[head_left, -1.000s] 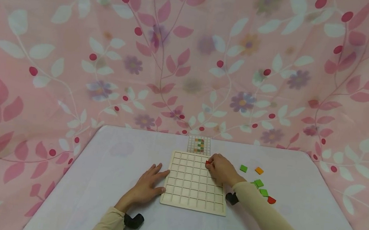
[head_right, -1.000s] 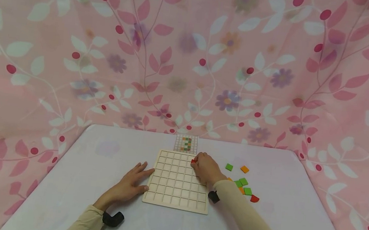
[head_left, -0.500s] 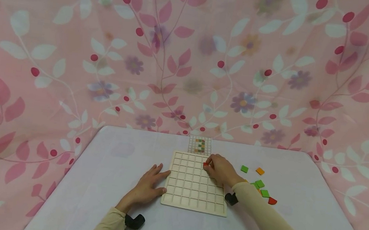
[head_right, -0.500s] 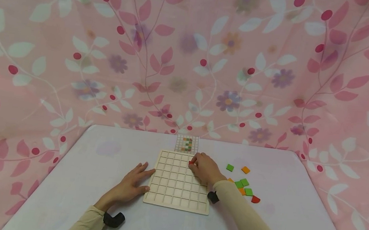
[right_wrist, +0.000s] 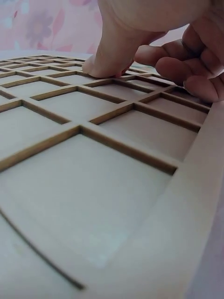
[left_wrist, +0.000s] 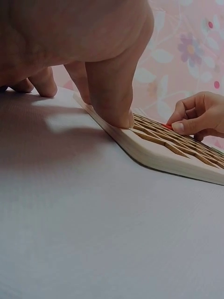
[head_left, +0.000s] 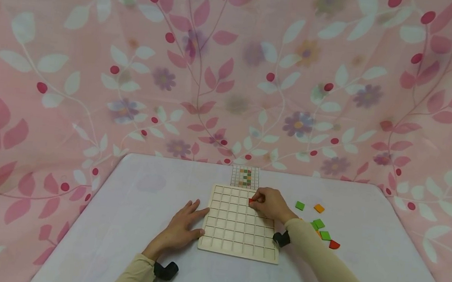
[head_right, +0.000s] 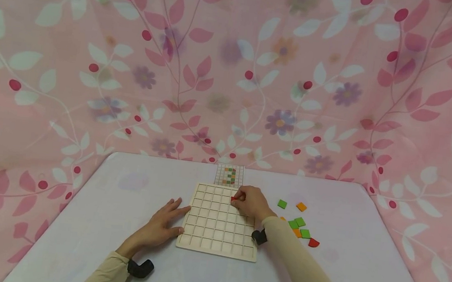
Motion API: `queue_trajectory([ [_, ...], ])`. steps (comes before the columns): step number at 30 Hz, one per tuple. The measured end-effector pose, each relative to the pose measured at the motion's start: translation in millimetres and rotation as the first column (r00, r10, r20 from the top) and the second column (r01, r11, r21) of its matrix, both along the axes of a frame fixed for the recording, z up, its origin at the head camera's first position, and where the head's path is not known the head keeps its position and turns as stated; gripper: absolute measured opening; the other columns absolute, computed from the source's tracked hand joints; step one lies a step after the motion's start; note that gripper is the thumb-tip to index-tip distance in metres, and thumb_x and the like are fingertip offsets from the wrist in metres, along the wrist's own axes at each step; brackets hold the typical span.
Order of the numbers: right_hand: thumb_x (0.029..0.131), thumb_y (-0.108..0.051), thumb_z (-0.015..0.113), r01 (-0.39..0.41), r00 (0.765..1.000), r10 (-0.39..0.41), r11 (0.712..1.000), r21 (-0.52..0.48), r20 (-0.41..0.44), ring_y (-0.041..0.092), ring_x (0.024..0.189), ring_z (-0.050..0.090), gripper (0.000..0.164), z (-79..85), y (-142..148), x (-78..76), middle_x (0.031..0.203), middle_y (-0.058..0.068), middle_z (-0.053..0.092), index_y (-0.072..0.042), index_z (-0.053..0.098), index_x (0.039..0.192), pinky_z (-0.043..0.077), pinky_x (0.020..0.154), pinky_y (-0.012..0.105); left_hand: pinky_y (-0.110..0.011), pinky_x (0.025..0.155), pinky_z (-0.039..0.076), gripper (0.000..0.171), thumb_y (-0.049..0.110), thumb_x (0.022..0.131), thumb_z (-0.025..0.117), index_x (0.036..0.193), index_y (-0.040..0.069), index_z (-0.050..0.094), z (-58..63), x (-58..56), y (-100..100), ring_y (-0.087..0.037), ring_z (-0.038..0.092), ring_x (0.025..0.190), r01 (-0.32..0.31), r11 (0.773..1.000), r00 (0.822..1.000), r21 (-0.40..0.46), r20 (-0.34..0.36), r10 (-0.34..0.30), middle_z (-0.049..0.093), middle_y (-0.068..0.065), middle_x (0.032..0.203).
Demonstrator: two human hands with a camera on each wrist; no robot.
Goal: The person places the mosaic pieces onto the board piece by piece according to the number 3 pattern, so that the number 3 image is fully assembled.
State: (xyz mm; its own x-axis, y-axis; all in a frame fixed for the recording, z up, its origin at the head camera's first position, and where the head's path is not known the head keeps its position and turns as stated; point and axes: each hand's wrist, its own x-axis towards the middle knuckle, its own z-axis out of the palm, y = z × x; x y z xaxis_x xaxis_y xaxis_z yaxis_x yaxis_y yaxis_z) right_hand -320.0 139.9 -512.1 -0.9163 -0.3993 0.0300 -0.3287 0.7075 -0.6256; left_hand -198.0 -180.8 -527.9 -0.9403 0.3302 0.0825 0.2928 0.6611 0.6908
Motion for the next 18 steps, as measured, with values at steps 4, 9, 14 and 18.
queue_trajectory([
  [4, 0.092, -0.022, 0.084, 0.007, 1.0, -0.006, 0.999, -0.047, 0.017, 0.015, 0.081, 0.054, 0.009, -2.9, 3, -2.4, 0.086, -0.002, 0.068, -0.016, 0.077, 0.09, 0.046, 0.074, 0.03, -0.075, 0.125, 0.015, 0.061, 0.017, 0.095, 0.075, 0.152, 0.005, 0.057, -0.6, 0.0, 0, -0.055, 0.017, 0.16, -0.001, 1.0, 1.0, -0.005, 0.003, 0.001, 0.03, -0.03, 0.169],
  [9, 0.091, -0.023, 0.085, 0.023, 0.999, -0.019, 0.996, -0.087, 0.043, 0.015, 0.08, 0.055, 0.01, -7.4, 4, -4.2, 0.087, -0.002, 0.07, -0.017, 0.078, 0.088, 0.047, 0.075, 0.031, -0.075, 0.125, 0.015, 0.062, 0.018, 0.095, 0.076, 0.153, 0.006, 0.057, -2.2, 1.0, -1, -0.055, 0.018, 0.16, -0.003, 1.0, 1.0, -0.005, 0.01, 0.003, 0.03, -0.03, 0.17],
  [14, 0.091, -0.025, 0.086, 0.045, 0.998, -0.04, 0.993, -0.108, 0.047, 0.014, 0.079, 0.057, 0.009, -11.7, 7, -6.0, 0.086, -0.003, 0.071, -0.017, 0.081, 0.089, 0.048, 0.074, 0.03, -0.074, 0.125, 0.015, 0.061, 0.018, 0.096, 0.075, 0.153, 0.006, 0.056, -2.5, 0.6, -1, -0.054, 0.017, 0.16, -0.001, 1.0, 1.0, -0.004, 0.01, 0.001, 0.03, -0.03, 0.17],
  [18, 0.092, -0.025, 0.085, 0.048, 0.998, -0.043, 0.991, -0.127, 0.043, 0.013, 0.076, 0.059, 0.011, -14.4, 8, -6.1, 0.085, -0.002, 0.073, -0.015, 0.081, 0.089, 0.049, 0.071, 0.028, -0.075, 0.124, 0.016, 0.061, 0.018, 0.095, 0.075, 0.153, 0.006, 0.057, -3.2, -0.2, -1, -0.055, 0.018, 0.16, -0.002, 1.0, 1.0, -0.001, 0.001, 0.002, 0.031, -0.03, 0.169],
])
